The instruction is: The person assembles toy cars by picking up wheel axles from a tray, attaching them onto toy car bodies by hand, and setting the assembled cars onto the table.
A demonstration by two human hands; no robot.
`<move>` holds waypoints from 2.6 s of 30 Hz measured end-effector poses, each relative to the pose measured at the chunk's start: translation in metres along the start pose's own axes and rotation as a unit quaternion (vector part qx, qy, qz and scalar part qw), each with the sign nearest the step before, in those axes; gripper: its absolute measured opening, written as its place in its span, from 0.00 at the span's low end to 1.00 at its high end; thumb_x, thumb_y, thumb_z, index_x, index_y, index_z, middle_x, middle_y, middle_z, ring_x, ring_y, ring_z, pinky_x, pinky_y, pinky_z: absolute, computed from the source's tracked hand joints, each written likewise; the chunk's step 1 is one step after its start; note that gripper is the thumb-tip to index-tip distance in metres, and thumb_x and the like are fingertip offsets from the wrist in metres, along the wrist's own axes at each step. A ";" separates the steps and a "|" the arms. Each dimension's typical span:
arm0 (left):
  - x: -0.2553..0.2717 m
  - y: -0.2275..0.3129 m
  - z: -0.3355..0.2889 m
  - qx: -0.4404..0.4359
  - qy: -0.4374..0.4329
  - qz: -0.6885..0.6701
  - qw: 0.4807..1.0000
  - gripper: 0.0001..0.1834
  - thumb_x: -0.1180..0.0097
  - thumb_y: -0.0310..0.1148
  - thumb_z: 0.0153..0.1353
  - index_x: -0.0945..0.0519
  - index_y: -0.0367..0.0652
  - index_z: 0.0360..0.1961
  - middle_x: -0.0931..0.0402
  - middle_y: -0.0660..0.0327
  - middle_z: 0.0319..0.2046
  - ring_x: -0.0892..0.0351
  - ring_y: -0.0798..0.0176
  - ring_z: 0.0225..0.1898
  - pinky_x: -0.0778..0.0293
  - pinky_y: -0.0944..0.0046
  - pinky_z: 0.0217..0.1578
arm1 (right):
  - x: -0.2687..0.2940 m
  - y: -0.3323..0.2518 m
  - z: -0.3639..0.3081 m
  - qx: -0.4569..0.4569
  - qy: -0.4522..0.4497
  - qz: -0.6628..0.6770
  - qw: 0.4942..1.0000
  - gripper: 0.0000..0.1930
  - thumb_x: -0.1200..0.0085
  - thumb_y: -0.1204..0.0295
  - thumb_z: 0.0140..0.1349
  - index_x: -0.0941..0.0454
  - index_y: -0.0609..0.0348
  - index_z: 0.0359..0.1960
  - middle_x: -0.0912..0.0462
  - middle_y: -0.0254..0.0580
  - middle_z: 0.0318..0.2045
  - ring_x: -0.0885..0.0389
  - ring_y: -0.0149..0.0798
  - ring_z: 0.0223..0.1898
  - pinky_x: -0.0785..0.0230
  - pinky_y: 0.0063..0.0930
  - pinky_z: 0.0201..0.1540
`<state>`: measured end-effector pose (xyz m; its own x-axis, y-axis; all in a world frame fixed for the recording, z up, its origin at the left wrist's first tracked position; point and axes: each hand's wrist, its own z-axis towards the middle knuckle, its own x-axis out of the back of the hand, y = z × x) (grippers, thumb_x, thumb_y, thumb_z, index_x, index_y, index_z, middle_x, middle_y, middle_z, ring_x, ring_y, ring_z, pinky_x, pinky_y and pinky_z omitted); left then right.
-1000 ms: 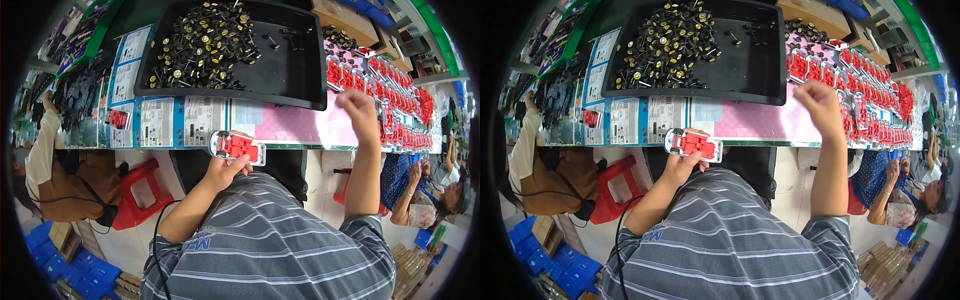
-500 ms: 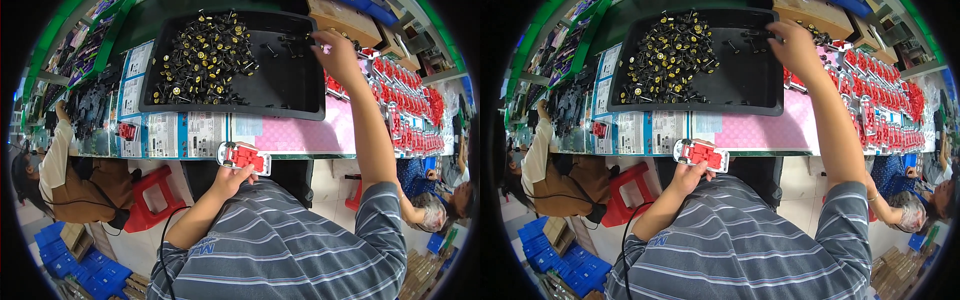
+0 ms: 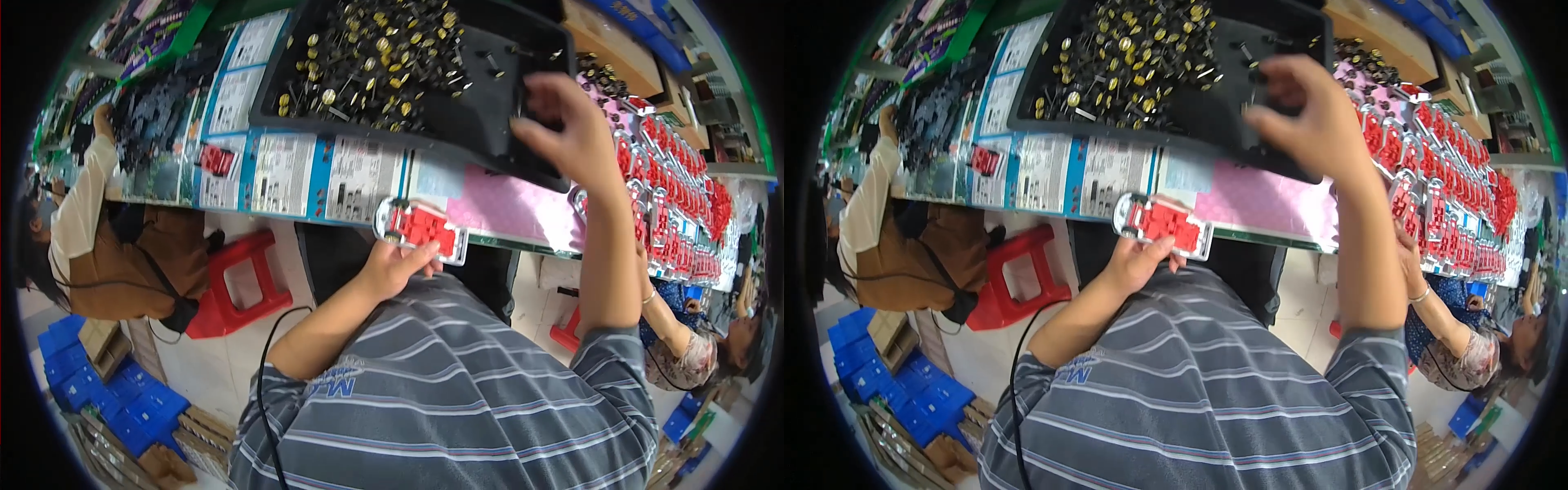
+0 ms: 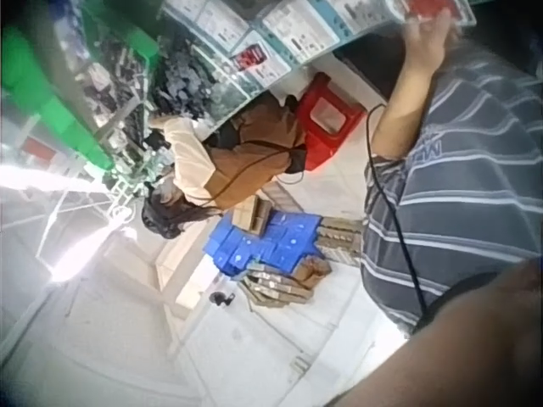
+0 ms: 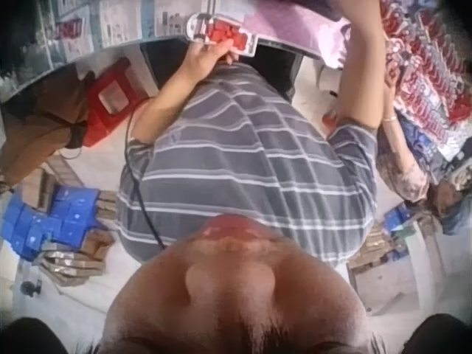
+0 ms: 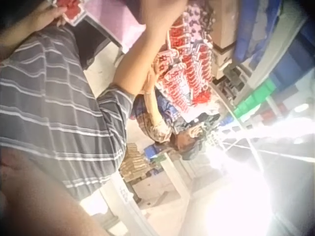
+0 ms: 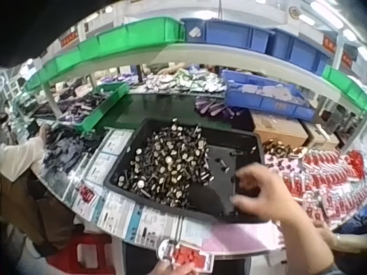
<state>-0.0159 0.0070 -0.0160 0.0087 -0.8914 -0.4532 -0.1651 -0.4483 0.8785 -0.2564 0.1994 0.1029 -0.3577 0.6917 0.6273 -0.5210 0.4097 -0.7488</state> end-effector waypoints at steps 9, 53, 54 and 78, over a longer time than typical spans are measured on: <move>-0.002 0.010 0.016 -0.020 -0.034 -0.028 0.999 0.27 0.41 0.35 0.66 0.36 0.39 0.61 0.26 0.55 0.49 0.20 0.67 0.40 0.22 0.69 0.31 | -0.091 -0.033 -0.126 -0.076 -0.038 0.141 0.986 0.28 0.28 0.76 0.44 0.23 0.64 0.51 0.21 0.47 0.46 0.20 0.43 0.47 0.26 0.33 0.49; -0.004 -0.003 0.004 -0.038 -0.026 -0.106 0.993 0.27 0.44 0.28 0.67 0.38 0.38 0.64 0.21 0.53 0.43 0.18 0.66 0.34 0.21 0.68 0.31 | -0.040 -0.046 -0.051 -0.020 0.172 0.039 0.984 0.36 0.20 0.60 0.41 0.24 0.63 0.51 0.21 0.42 0.41 0.19 0.34 0.36 0.24 0.27 0.37; -0.006 -0.002 0.004 -0.032 -0.025 -0.100 0.994 0.26 0.44 0.28 0.67 0.38 0.38 0.64 0.21 0.53 0.43 0.18 0.66 0.34 0.21 0.67 0.31 | -0.032 -0.038 -0.043 0.018 0.237 -0.020 0.971 0.35 0.20 0.61 0.42 0.22 0.63 0.52 0.20 0.43 0.41 0.19 0.34 0.34 0.24 0.26 0.36; -0.016 -0.003 0.011 0.010 -0.008 -0.040 0.999 0.28 0.45 0.37 0.66 0.37 0.37 0.63 0.22 0.52 0.41 0.19 0.62 0.33 0.25 0.66 0.28 | 0.087 0.182 0.014 -0.208 0.257 -0.318 0.889 0.27 0.34 0.53 0.56 0.17 0.66 0.46 0.14 0.59 0.43 0.15 0.56 0.47 0.24 0.44 0.51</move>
<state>-0.0263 0.0237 -0.0133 0.0078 -0.8513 -0.5245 -0.1839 -0.5168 0.8361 -0.3929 0.3254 0.0244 0.3641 0.3785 0.8510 -0.1212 0.9252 -0.3597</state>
